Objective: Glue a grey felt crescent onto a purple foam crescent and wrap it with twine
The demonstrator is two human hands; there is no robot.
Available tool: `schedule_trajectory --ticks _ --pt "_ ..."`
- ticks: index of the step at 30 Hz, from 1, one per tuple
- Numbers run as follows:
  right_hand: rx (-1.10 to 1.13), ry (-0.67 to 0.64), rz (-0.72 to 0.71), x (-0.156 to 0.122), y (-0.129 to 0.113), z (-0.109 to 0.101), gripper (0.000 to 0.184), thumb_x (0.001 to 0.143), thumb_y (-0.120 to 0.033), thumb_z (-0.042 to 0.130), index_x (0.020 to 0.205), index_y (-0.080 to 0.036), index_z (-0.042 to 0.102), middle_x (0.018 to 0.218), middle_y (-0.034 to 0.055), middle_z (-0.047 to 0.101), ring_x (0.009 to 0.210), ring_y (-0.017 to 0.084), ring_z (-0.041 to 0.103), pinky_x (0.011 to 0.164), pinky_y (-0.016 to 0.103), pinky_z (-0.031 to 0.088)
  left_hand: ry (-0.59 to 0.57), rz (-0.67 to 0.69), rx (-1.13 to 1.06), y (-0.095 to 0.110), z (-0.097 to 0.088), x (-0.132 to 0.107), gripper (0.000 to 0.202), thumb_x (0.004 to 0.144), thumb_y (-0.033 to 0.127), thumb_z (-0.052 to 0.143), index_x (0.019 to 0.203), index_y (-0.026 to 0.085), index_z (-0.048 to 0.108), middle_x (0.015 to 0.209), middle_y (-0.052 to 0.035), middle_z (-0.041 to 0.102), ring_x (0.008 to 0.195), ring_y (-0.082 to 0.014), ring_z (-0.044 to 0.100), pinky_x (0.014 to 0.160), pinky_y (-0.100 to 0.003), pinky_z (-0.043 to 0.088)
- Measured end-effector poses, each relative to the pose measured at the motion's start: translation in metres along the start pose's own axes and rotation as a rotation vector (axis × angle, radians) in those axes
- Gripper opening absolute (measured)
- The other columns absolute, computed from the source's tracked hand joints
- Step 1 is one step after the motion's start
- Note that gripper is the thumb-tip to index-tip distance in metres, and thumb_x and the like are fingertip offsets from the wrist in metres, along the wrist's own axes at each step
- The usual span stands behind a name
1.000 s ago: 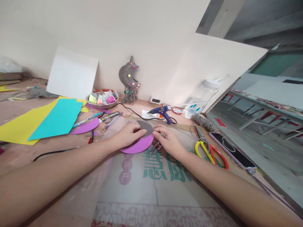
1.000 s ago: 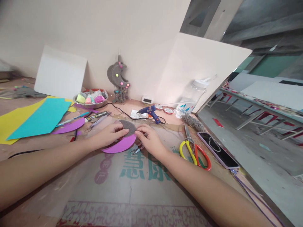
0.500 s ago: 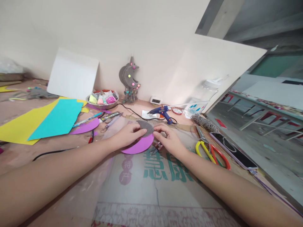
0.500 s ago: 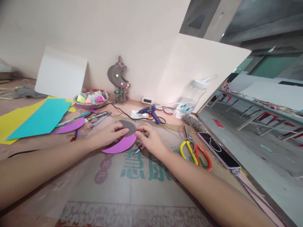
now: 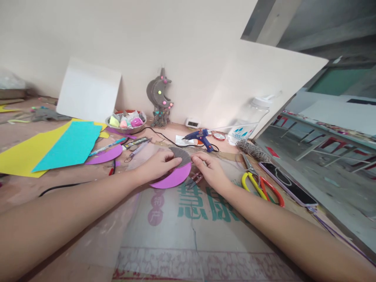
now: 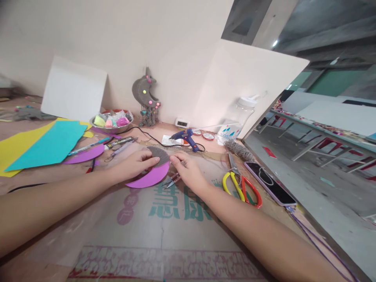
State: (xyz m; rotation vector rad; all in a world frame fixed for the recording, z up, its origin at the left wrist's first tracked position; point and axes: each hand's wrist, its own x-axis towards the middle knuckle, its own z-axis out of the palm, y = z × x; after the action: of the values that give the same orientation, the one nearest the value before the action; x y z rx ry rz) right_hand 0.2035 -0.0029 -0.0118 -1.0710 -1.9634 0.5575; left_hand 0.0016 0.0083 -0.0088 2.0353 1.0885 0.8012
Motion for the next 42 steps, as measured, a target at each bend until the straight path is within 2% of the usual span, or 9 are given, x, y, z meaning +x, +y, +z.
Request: schedule_trajectory --ticks 4,7,14,19,24,30,35,39,42 --pt "0.004 0.018 -0.013 0.0001 0.0017 0.0004 0.015 0.082 -0.031 0.057 0.076 -0.019 0.063 0.085 0.0032 0.063 0.083 0.016 0.058 0.08 0.03 0.043 -0.003 0.004 0.004 -0.0009 0.0002 -0.0001 0.04 0.083 0.049 0.044 0.061 0.017 0.045 0.056 0.0031 0.045 0.052 -0.0098 0.042 0.048 -0.024 0.028" --pt "0.011 0.006 -0.027 -0.0003 0.0011 0.0005 0.016 0.083 -0.03 0.055 0.074 -0.019 0.062 0.082 0.0025 0.062 0.082 0.016 0.058 0.079 0.031 0.044 -0.016 -0.009 -0.021 0.0003 -0.0002 -0.0012 0.04 0.083 0.05 0.044 0.061 0.017 0.044 0.055 0.0034 0.045 0.049 -0.009 0.041 0.047 -0.023 0.027" --pt "0.056 0.004 0.124 -0.0024 -0.0038 0.0003 0.027 0.088 -0.038 0.044 0.082 -0.019 0.062 0.08 0.002 0.061 0.077 0.016 0.058 0.073 0.03 0.046 -0.025 -0.026 -0.035 0.0029 -0.0011 -0.0018 0.039 0.084 0.049 0.044 0.062 0.017 0.044 0.055 0.0039 0.044 0.049 -0.0089 0.04 0.046 -0.023 0.027" --pt "0.06 0.007 0.1 -0.0023 -0.0028 0.0012 0.019 0.082 -0.033 0.054 0.089 -0.018 0.062 0.084 0.0027 0.064 0.079 0.016 0.059 0.075 0.03 0.047 -0.027 -0.017 -0.011 0.0024 -0.0011 0.0001 0.037 0.084 0.047 0.044 0.063 0.016 0.045 0.057 0.0033 0.043 0.054 -0.0098 0.042 0.049 -0.023 0.029" --pt "0.045 0.03 0.088 -0.0017 -0.0021 0.001 0.015 0.079 -0.033 0.058 0.08 -0.019 0.062 0.081 0.0024 0.064 0.078 0.017 0.059 0.076 0.032 0.047 -0.038 -0.019 -0.02 0.0012 -0.0003 -0.0003 0.037 0.084 0.048 0.044 0.064 0.016 0.046 0.056 0.0035 0.044 0.051 -0.0092 0.04 0.047 -0.023 0.027" --pt "0.191 -0.039 0.23 -0.003 -0.0014 0.0012 0.028 0.087 -0.044 0.046 0.089 -0.021 0.062 0.082 0.0021 0.063 0.075 0.017 0.061 0.063 0.029 0.05 -0.041 -0.031 -0.105 -0.0018 0.0 0.0 0.037 0.084 0.048 0.045 0.064 0.017 0.044 0.057 0.0037 0.044 0.052 -0.0091 0.041 0.049 -0.023 0.03" --pt "0.111 -0.014 0.126 -0.0016 -0.001 0.0019 0.023 0.083 -0.037 0.054 0.094 -0.019 0.064 0.091 0.0036 0.065 0.086 0.018 0.06 0.08 0.033 0.048 -0.057 -0.029 -0.133 -0.0055 0.0003 0.0016 0.037 0.084 0.05 0.044 0.069 0.016 0.048 0.059 0.0032 0.046 0.053 -0.0097 0.043 0.05 -0.023 0.031" --pt "0.056 -0.009 0.074 -0.0017 -0.0019 0.0019 0.018 0.083 -0.033 0.054 0.089 -0.019 0.063 0.086 0.0029 0.065 0.083 0.017 0.06 0.079 0.033 0.048 -0.058 -0.018 -0.114 -0.0061 0.0006 0.0013 0.038 0.083 0.051 0.044 0.069 0.016 0.049 0.058 0.0034 0.045 0.052 -0.0098 0.041 0.048 -0.023 0.03" --pt "0.079 -0.015 0.099 -0.003 -0.0019 0.0021 0.019 0.084 -0.036 0.052 0.091 -0.021 0.062 0.086 0.0028 0.064 0.085 0.018 0.06 0.078 0.034 0.049 -0.052 -0.011 -0.113 -0.0052 0.0004 0.0009 0.038 0.083 0.05 0.044 0.069 0.016 0.049 0.058 0.0031 0.045 0.053 -0.01 0.042 0.049 -0.022 0.031"
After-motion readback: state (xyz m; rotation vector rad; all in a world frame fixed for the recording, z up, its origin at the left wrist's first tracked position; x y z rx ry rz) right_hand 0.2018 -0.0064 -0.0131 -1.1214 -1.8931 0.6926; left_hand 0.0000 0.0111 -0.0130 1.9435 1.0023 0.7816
